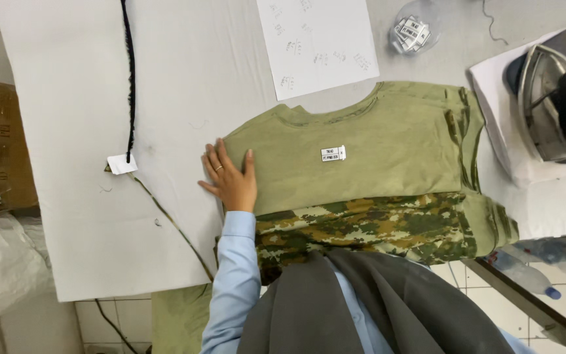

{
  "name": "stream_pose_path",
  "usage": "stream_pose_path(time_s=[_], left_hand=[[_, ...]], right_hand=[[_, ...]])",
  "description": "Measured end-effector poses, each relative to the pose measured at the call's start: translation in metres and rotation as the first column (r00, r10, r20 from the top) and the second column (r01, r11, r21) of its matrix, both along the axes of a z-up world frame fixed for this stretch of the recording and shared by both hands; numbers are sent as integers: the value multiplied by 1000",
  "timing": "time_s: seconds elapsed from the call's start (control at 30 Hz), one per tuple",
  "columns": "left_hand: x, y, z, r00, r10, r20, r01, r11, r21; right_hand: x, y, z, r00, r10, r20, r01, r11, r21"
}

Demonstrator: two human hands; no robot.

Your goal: The person irons a camouflage-patterned shirt on a white table. They repeatedly smooth the fabric with their hands, place a small white label on the chest area, and press it with an iron. The shirt is folded and adjusted multiple times during the process.

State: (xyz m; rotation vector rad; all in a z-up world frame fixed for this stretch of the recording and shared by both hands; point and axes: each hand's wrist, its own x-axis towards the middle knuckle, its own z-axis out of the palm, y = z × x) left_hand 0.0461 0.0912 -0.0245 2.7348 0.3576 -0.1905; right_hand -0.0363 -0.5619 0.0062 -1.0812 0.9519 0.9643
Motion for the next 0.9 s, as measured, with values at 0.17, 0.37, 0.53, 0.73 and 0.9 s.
stream_pose_path(time_s=[0.17, 0.37, 0.53, 0.73, 0.9], left_hand=[[8, 9, -22, 979, -35, 199, 25, 998, 51], [23, 15, -25, 955, -106, 278, 85, 993, 85], [29, 30, -39, 963, -75, 260, 67, 997, 39], [27, 39, -49, 961, 37, 274, -46, 999, 24], [25, 38, -53, 941, 27, 339, -58, 995, 80]], right_hand=[[7, 52, -7, 882, -281, 379, 228, 957, 179], [60, 204, 92, 494, 841, -220, -215, -127, -968], [79, 364, 76, -94, 994, -63, -349, -93, -932], [99, 425, 83, -410, 899, 156, -305, 27, -952], [82, 335, 103, 123, 987, -103, -510, -26, -860]])
